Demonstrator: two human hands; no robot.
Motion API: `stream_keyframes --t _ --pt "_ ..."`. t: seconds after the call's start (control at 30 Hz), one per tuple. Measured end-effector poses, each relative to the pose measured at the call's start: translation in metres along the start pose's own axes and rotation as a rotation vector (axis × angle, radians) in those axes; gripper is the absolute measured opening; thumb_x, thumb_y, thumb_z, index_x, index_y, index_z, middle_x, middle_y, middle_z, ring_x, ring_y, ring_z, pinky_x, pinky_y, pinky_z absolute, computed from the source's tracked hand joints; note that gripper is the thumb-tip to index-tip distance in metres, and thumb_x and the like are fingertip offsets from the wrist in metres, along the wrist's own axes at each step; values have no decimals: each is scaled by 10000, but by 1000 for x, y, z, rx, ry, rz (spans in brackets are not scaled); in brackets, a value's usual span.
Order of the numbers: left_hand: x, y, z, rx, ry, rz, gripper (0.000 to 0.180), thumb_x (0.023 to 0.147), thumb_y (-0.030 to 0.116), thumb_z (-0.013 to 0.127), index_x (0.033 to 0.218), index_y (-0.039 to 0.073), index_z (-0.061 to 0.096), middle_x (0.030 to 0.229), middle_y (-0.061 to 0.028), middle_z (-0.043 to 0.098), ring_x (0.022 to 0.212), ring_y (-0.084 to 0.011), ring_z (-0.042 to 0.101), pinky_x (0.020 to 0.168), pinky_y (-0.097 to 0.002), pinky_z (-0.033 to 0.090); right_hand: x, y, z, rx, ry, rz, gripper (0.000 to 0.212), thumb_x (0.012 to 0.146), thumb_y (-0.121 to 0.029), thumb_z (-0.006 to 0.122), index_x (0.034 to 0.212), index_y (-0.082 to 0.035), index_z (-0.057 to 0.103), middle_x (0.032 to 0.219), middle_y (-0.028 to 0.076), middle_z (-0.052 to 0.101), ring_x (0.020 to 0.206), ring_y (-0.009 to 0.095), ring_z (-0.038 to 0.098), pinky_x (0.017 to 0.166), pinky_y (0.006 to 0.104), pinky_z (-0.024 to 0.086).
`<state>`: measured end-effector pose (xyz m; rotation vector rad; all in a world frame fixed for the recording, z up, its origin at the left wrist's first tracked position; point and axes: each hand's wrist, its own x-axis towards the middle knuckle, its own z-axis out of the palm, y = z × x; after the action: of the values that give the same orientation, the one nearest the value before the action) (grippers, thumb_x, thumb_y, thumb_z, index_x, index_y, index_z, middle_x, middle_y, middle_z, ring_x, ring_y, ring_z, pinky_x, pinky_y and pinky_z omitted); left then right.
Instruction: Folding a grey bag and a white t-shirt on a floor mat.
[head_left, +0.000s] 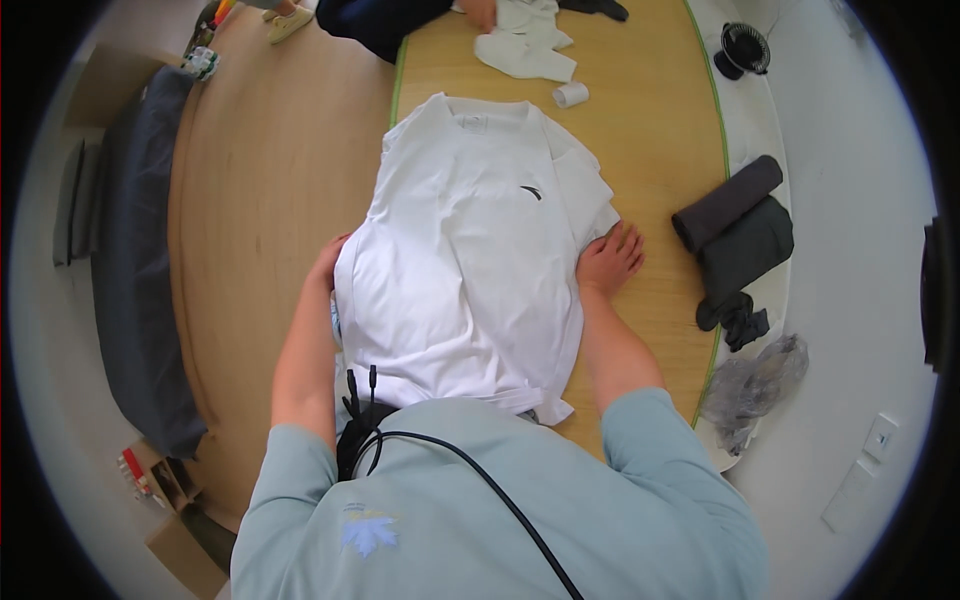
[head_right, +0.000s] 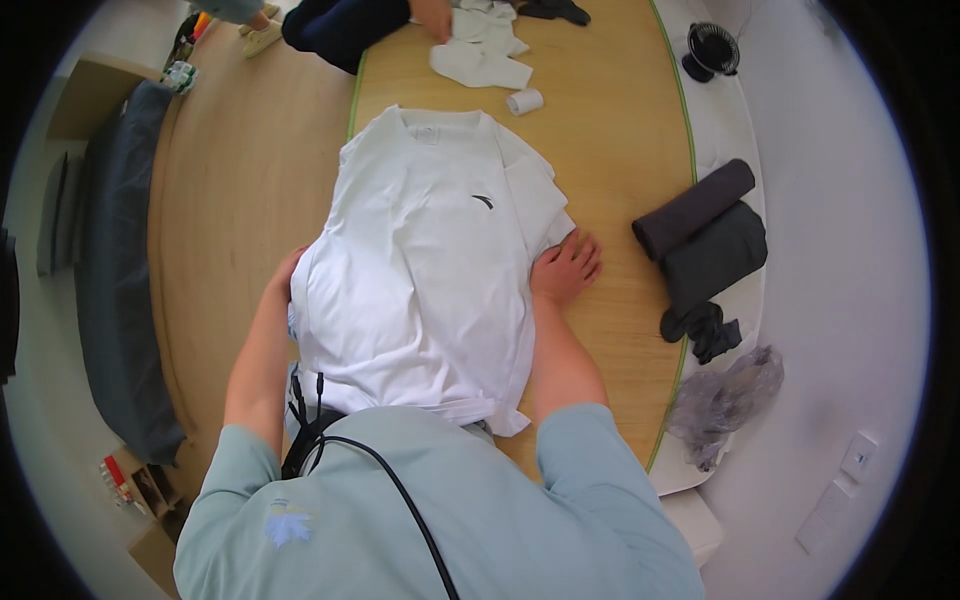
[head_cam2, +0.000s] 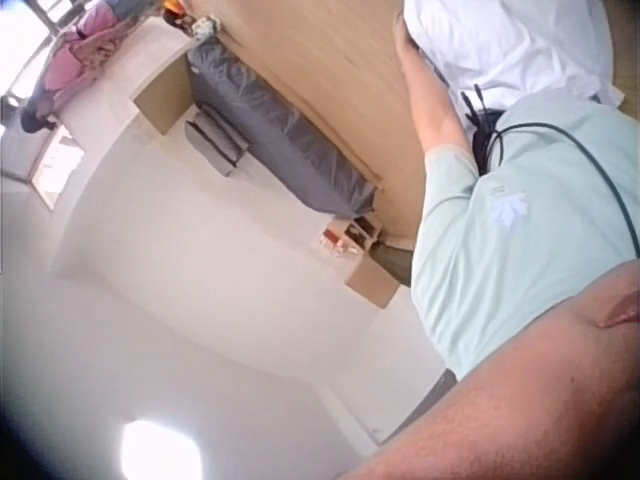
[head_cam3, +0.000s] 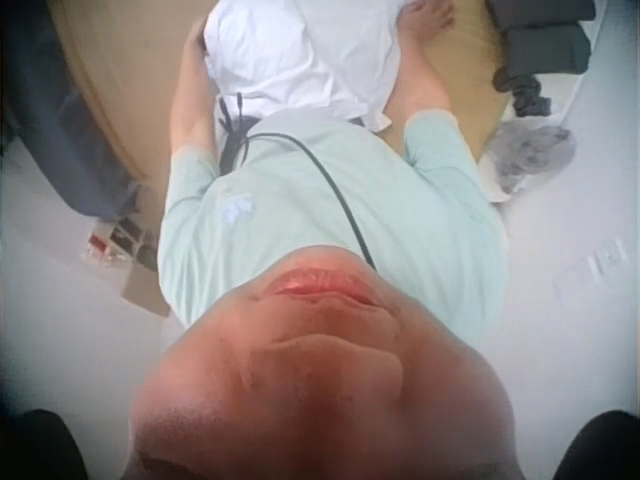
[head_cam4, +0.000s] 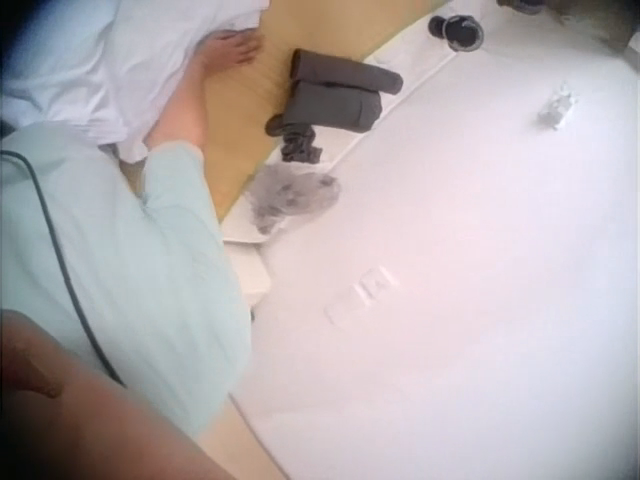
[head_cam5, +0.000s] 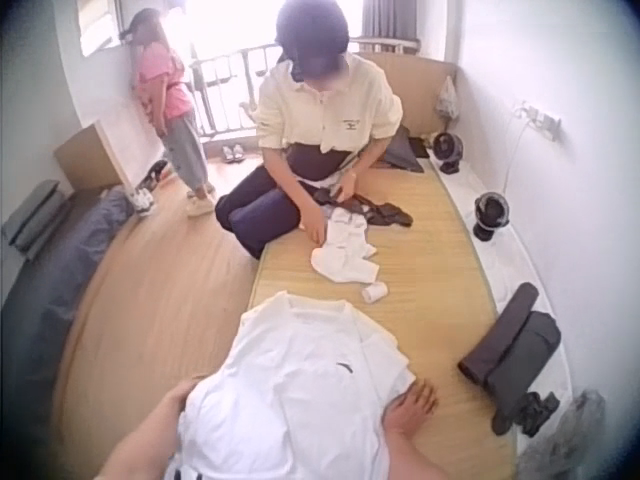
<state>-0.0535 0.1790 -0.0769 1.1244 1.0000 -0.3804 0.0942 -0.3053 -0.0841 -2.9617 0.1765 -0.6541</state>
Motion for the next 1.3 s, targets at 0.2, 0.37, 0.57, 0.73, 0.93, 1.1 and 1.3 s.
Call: stream_keyframes --t 0.2,0.37,0.57,0.73,0.93,1.1,1.3 --pt "-22 10 7 270 123 202 510 912 401 547 1240 10 568 1193 -129 612 1027 -228 600 876 -352 481 0 23 -7 218 -62 -8 385 865 -322 520 1204 -162 609 1363 147 451 1310 353 344 1073 516 238" --pt "-41 6 19 540 153 202 533 881 483 554 1102 9 660 1072 -124 664 978 -209 608 852 -336 470 20 19 -26 334 -271 -22 264 855 -287 600 950 -46 649 1167 138 604 1121 343 521 939 428 407" --pt "-60 4 22 366 120 455 330 868 286 630 1042 8 663 949 -46 672 835 -128 585 766 -281 464 40 41 -35 1200 -323 703 275 864 -268 629 936 -23 528 869 71 622 723 165 590 589 300 475" --pt "-64 -9 20 186 257 610 286 897 247 610 1038 0 638 949 -44 663 836 -126 582 765 -264 464 36 26 -41 1269 -722 865 259 872 -265 633 986 -61 523 786 47 599 628 130 551 494 242 419" --pt "-74 -1 28 -84 94 705 270 922 214 583 1072 -10 602 966 -46 649 848 -119 582 787 -247 467 42 19 -13 1175 -930 831 253 851 -261 644 1005 -78 560 871 42 606 691 134 570 552 256 443" --pt "-91 -4 36 -205 17 747 270 929 189 570 1111 -10 576 987 -48 643 858 -119 581 796 -250 470 43 23 -15 1420 -597 978 271 881 -255 557 1056 -48 565 985 76 616 838 216 619 647 311 519" --pt "-86 -25 38 -120 109 542 286 917 96 553 1190 14 549 1002 -71 642 872 -141 599 783 -265 489 21 89 -20 915 -233 998 283 860 -144 529 1085 27 549 994 117 619 938 251 605 680 387 519"
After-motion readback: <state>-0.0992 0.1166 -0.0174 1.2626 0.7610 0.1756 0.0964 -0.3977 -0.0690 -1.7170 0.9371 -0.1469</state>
